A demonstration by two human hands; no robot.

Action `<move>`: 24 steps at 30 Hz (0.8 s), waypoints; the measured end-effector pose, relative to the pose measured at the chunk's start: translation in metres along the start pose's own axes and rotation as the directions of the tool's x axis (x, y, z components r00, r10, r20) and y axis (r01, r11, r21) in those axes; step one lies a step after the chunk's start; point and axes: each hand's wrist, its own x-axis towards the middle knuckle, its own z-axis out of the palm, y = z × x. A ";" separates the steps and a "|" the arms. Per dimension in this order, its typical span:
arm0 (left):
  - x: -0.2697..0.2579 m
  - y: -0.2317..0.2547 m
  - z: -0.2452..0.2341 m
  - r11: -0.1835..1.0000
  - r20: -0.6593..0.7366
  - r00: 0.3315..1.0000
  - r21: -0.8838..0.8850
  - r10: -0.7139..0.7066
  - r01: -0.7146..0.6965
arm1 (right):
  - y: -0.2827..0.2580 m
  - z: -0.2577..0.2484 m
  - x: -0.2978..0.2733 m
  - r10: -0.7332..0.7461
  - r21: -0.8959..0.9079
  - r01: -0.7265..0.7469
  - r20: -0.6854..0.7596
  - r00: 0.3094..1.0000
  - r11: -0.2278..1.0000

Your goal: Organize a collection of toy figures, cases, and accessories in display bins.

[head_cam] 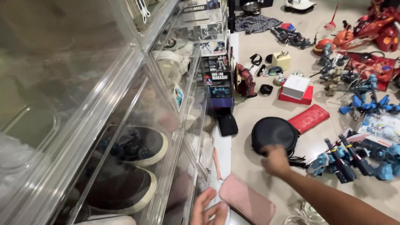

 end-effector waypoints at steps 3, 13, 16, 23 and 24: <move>-0.009 0.004 0.006 0.999 0.064 0.998 0.051 0.000 -0.003 | 0.001 -0.020 0.000 0.525 0.573 -0.400 -0.063 0.849 0.715; 0.006 -0.035 -0.034 0.936 -0.096 0.980 0.294 -0.173 0.194 | 0.075 -0.003 0.060 0.610 0.833 -0.395 0.553 0.568 -0.387; 0.016 -0.051 -0.044 0.946 -0.120 0.978 0.260 -0.169 0.195 | 0.069 0.002 0.060 0.705 0.902 -0.208 0.426 0.567 -0.377; 0.014 -0.036 -0.019 0.969 -0.055 0.994 0.225 -0.095 0.105 | 0.015 -0.056 0.039 0.908 0.965 -0.261 0.082 0.410 0.031; 0.013 -0.033 -0.016 0.968 -0.033 0.996 0.235 -0.088 0.093 | 0.008 -0.065 0.034 0.881 0.950 -0.265 -0.020 0.473 0.164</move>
